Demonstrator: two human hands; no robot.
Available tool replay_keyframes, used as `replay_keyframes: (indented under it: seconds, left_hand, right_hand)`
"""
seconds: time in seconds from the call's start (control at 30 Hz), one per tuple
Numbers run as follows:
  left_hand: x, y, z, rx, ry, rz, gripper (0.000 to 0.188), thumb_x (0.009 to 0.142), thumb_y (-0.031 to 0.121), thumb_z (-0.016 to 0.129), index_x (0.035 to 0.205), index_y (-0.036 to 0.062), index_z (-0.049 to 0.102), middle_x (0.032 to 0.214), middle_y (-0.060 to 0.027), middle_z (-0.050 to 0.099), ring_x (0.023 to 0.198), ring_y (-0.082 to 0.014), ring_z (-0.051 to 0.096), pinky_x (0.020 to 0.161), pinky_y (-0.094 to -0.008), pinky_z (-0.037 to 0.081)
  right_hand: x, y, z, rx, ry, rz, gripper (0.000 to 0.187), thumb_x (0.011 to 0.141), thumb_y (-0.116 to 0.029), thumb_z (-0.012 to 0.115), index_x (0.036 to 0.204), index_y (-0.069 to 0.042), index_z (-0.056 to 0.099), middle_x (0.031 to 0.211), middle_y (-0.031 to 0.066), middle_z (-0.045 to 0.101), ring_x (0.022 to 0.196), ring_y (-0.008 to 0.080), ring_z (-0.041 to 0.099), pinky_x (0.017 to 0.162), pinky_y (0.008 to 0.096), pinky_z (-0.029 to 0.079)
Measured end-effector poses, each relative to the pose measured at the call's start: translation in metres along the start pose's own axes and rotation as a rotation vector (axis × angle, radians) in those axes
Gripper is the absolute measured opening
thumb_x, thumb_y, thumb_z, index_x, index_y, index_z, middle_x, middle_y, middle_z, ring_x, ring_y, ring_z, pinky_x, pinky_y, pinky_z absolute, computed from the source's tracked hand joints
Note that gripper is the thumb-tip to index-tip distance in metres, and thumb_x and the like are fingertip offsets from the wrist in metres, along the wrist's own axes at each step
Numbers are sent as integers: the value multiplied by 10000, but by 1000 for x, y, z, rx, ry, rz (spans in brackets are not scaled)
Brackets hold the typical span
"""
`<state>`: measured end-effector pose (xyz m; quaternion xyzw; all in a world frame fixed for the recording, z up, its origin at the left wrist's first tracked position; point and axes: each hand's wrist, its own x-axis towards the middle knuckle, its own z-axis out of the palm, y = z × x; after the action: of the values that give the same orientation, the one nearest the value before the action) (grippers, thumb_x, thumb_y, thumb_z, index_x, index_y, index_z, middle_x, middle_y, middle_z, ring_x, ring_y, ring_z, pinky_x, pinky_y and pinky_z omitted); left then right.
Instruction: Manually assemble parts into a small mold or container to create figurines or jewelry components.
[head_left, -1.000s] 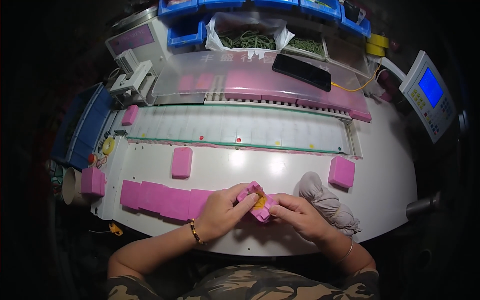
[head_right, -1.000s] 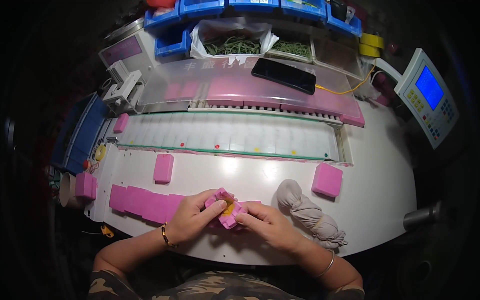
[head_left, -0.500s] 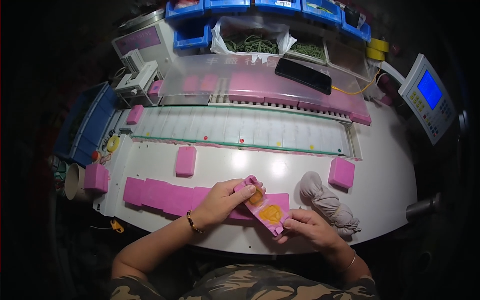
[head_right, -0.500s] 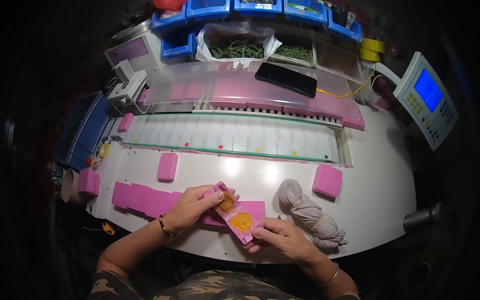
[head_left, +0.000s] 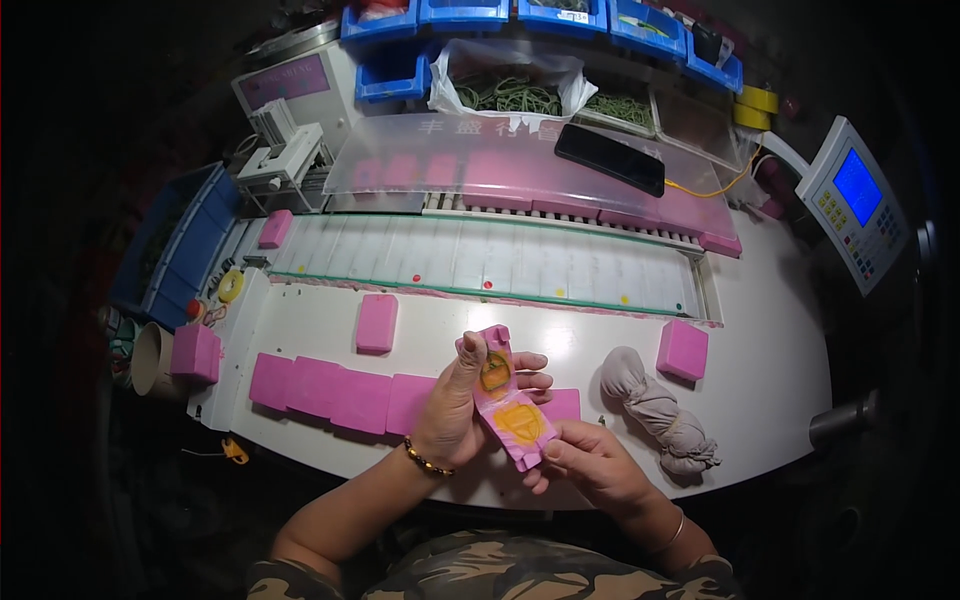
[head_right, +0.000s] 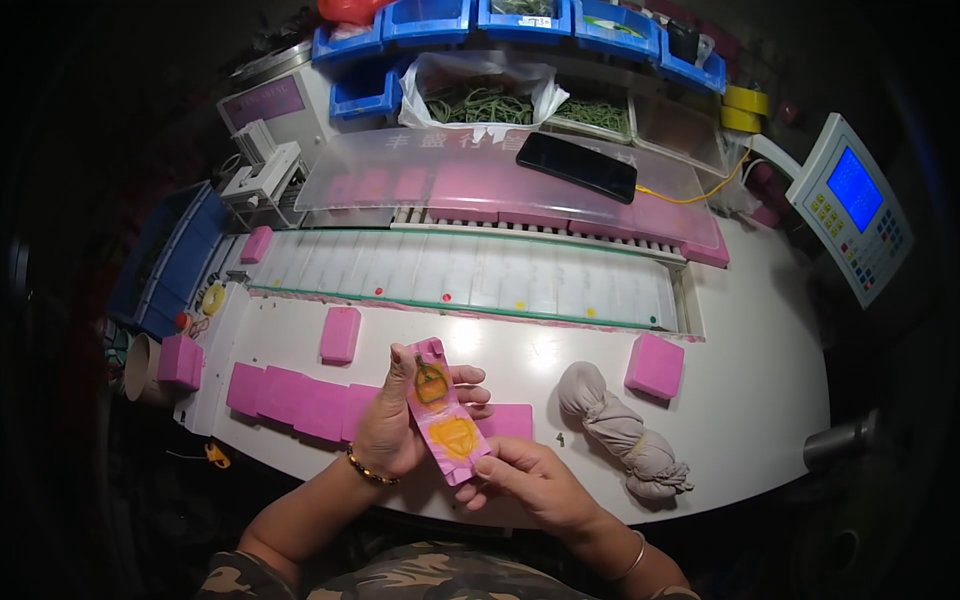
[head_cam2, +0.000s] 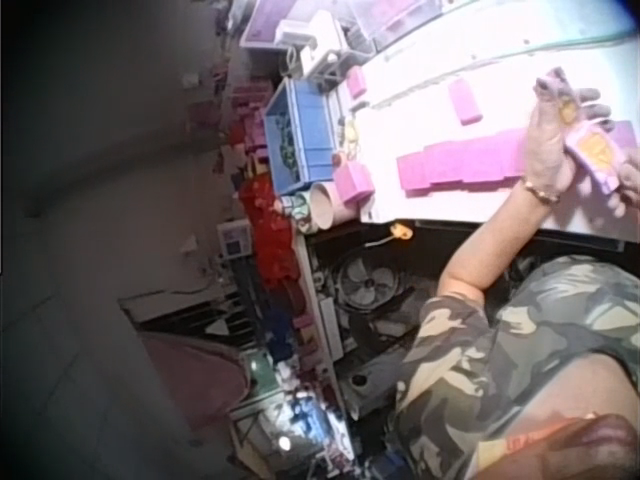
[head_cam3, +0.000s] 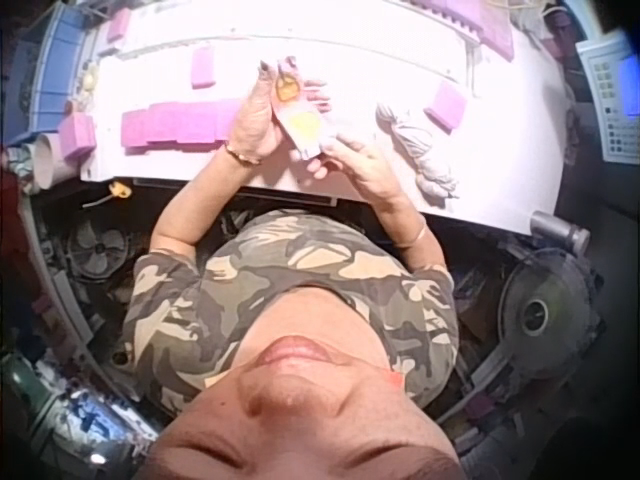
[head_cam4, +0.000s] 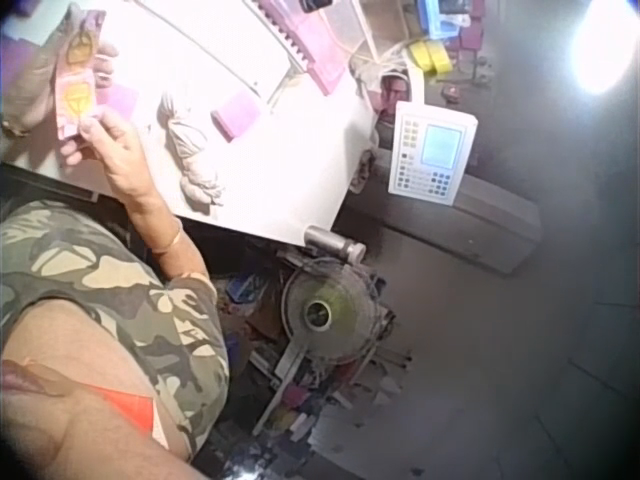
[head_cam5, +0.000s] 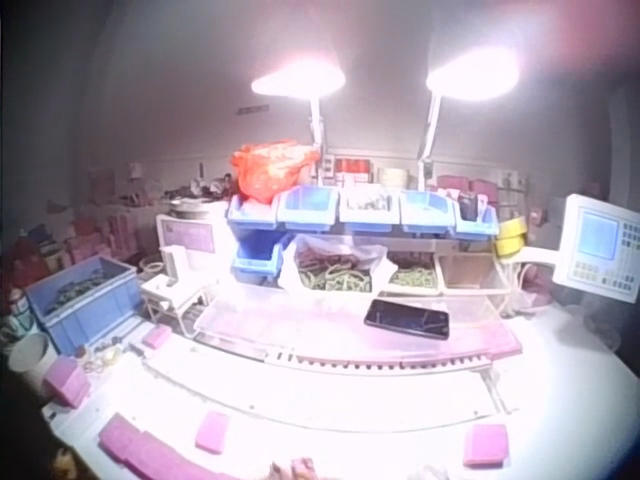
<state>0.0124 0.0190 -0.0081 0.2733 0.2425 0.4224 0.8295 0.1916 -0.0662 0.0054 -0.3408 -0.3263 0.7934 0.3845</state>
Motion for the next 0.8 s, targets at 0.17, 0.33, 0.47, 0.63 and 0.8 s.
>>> replay_keyframes:
  seconds: [0.17, 0.33, 0.47, 0.63, 0.8]
  left_hand:
    - [4, 5, 8, -237, 1, -58, 648, 886, 705, 483, 941, 66, 574, 833, -64, 589, 723, -164, 596, 659, -291, 529]
    - [5, 11, 10, -202, -39, -37, 655, 919, 699, 427, 898, 60, 570, 772, -76, 578, 667, -164, 594, 569, -275, 507]
    - [1, 10, 8, 31, -23, 17, 596, 983, 619, 373, 966, 40, 515, 833, -112, 578, 683, -181, 618, 548, -275, 519]
    - [-1, 7, 10, 207, 31, 206, 494, 1032, 524, 328, 1053, 39, 423, 934, -149, 579, 714, -204, 635, 546, -293, 541]
    - [-4, 9, 14, 202, -23, 190, 445, 1053, 469, 316, 1060, 37, 419, 953, -155, 583, 737, -211, 639, 545, -294, 544]
  right_hand:
    - [6, 12, 11, -41, -4, -21, 213, 1022, -167, 520, 1097, 16, 600, 940, 92, 674, 850, 144, 665, 781, 265, 540]
    - [8, 16, 10, -316, 34, -68, 198, 990, -181, 598, 1077, -3, 590, 884, 39, 663, 801, 78, 612, 710, 220, 485]
    - [6, 6, 10, -299, 76, -17, 213, 942, -145, 669, 1075, -18, 562, 874, 22, 640, 796, 60, 587, 690, 209, 465]
    - [9, -9, 9, -336, 254, -230, 295, 882, -79, 729, 1081, -21, 519, 933, 40, 614, 830, 64, 602, 684, 202, 494]
    - [17, -13, 7, -614, 447, -566, 269, 867, -70, 735, 1042, -13, 538, 978, 52, 600, 824, 92, 615, 668, 206, 499]
